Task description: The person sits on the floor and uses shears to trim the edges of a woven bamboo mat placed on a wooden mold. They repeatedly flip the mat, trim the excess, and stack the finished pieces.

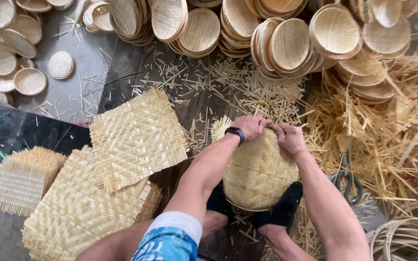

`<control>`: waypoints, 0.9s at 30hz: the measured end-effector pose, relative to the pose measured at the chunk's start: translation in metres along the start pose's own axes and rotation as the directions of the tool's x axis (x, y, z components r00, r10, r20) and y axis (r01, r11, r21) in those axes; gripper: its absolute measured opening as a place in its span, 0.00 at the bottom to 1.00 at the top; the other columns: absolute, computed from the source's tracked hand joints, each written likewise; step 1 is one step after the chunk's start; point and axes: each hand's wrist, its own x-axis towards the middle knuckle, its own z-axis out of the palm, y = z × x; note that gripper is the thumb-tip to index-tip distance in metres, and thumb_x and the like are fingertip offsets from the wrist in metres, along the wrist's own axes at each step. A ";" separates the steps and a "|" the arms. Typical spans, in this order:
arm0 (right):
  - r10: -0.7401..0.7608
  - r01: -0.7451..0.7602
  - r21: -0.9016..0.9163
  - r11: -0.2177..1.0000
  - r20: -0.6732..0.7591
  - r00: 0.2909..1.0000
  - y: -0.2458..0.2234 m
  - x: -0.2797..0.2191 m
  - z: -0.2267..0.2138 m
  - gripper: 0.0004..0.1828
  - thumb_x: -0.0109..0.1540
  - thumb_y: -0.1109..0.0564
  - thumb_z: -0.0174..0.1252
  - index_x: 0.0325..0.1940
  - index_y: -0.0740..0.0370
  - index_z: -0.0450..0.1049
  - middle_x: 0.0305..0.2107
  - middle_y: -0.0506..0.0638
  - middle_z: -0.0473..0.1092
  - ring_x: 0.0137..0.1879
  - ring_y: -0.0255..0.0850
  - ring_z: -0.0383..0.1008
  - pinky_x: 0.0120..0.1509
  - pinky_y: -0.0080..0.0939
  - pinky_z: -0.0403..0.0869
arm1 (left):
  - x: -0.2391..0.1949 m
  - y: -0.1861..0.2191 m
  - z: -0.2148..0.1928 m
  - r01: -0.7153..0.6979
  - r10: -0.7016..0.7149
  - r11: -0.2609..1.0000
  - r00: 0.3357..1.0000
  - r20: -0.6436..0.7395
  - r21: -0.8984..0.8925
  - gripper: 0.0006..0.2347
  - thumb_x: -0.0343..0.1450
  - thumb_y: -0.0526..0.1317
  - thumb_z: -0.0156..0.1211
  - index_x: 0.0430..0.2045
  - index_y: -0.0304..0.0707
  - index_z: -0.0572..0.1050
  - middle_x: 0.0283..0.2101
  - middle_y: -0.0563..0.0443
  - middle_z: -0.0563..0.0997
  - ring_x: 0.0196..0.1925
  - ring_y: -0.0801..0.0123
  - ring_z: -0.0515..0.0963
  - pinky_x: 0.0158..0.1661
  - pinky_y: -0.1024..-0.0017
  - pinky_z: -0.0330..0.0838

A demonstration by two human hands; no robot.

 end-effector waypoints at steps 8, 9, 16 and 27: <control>0.068 -0.082 -0.039 0.996 -0.291 0.954 0.070 -0.043 0.020 0.32 0.73 0.38 0.42 0.57 0.70 0.73 0.55 0.74 0.69 0.63 0.64 0.66 0.67 0.57 0.62 | 0.023 -0.013 0.010 -0.073 0.097 0.959 0.992 0.076 -0.272 0.23 0.72 0.63 0.47 0.46 0.49 0.79 0.50 0.45 0.84 0.53 0.54 0.81 0.54 0.59 0.73; 0.243 -0.209 0.196 0.958 -0.171 0.955 0.079 -0.040 0.026 0.40 0.76 0.33 0.38 0.61 0.77 0.69 0.56 0.79 0.65 0.66 0.67 0.63 0.70 0.55 0.61 | 0.025 -0.015 0.011 0.001 0.032 0.963 0.993 0.116 -0.269 0.23 0.71 0.63 0.47 0.45 0.51 0.81 0.50 0.46 0.84 0.52 0.55 0.82 0.54 0.59 0.73; 0.351 -0.316 0.343 0.884 -0.042 0.936 0.092 -0.020 0.027 0.40 0.70 0.32 0.39 0.57 0.75 0.73 0.53 0.73 0.71 0.62 0.61 0.69 0.68 0.51 0.63 | 0.027 -0.005 0.001 0.173 -0.132 0.962 0.972 0.195 -0.212 0.23 0.71 0.63 0.50 0.44 0.51 0.84 0.53 0.48 0.84 0.54 0.56 0.82 0.56 0.59 0.72; 0.013 -0.054 -0.147 0.988 -0.266 0.964 -0.003 0.002 0.017 0.23 0.66 0.51 0.42 0.60 0.62 0.71 0.56 0.62 0.67 0.64 0.53 0.68 0.68 0.52 0.68 | 0.040 -0.037 0.031 0.073 -0.079 0.917 0.997 0.002 -0.392 0.24 0.74 0.62 0.45 0.58 0.54 0.73 0.57 0.45 0.79 0.59 0.55 0.77 0.59 0.56 0.69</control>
